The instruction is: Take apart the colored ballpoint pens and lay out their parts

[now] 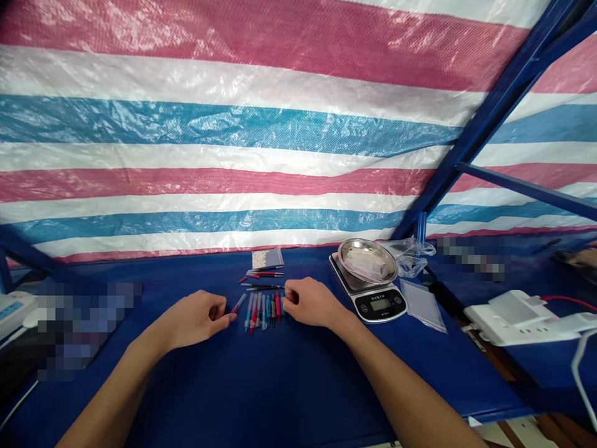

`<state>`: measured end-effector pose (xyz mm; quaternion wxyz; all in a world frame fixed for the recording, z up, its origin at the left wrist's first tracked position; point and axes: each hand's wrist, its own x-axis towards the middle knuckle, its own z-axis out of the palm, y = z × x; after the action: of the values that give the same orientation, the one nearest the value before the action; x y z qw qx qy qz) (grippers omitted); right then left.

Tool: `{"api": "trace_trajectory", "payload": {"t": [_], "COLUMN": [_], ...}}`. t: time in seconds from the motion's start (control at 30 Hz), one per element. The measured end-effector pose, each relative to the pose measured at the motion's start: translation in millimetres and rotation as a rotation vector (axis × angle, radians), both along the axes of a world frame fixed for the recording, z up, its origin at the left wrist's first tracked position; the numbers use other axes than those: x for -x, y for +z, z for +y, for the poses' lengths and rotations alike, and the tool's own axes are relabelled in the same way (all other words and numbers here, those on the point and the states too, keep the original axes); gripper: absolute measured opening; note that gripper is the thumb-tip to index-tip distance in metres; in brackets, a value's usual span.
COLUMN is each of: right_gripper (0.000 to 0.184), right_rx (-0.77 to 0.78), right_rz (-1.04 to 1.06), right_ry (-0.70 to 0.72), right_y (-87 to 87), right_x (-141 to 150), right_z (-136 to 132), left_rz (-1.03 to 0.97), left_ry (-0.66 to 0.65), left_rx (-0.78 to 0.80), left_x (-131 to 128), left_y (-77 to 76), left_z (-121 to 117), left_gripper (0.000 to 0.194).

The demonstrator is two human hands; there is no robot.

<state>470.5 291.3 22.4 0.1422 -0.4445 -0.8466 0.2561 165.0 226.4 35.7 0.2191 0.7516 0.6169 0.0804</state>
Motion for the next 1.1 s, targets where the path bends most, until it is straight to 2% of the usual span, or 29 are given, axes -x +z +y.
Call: {"api": "trace_trajectory", "payload": {"t": [0.13, 0.3, 0.4, 0.5, 0.77, 0.93, 1.1], "right_gripper": [0.027, 0.022, 0.013, 0.014, 0.015, 0.016, 0.017], "right_rx": [0.004, -0.105, -0.185, -0.221, -0.273, -0.340, -0.340], "right_rz": [0.067, 0.150, 0.205, 0.215, 0.005, -0.124, -0.119], "right_ry": [-0.040, -0.101, -0.021, 0.080, 0.209, 0.238, 0.214], "right_y": [-5.1, -14.9, -18.5, -17.8, -5.7, -14.5, -24.1], "right_x": [1.8, 4.2, 7.5, 17.1, 62.0, 76.3, 77.0], "right_z": [2.8, 5.0, 6.6, 12.9, 43.9, 51.9, 52.7], "left_rz": [-0.048, -0.088, -0.141, -0.162, -0.207, -0.173, -0.177], "left_ry": [0.005, 0.007, 0.023, 0.046, 0.052, 0.047, 0.025], "left_rx": [-0.063, -0.043, -0.019, -0.050, -0.111, -0.187, -0.236], "left_x": [-2.3, 0.8, 9.6, 17.1, 21.2, 23.4, 23.5], "left_y": [-3.3, -5.8, -7.0, -9.8, -14.1, -19.6, -23.7], "left_z": [4.0, 7.9, 10.1, 13.8, 21.5, 26.0, 29.0], "left_gripper": [0.043, 0.024, 0.019, 0.017, 0.018, 0.017, 0.019]}}
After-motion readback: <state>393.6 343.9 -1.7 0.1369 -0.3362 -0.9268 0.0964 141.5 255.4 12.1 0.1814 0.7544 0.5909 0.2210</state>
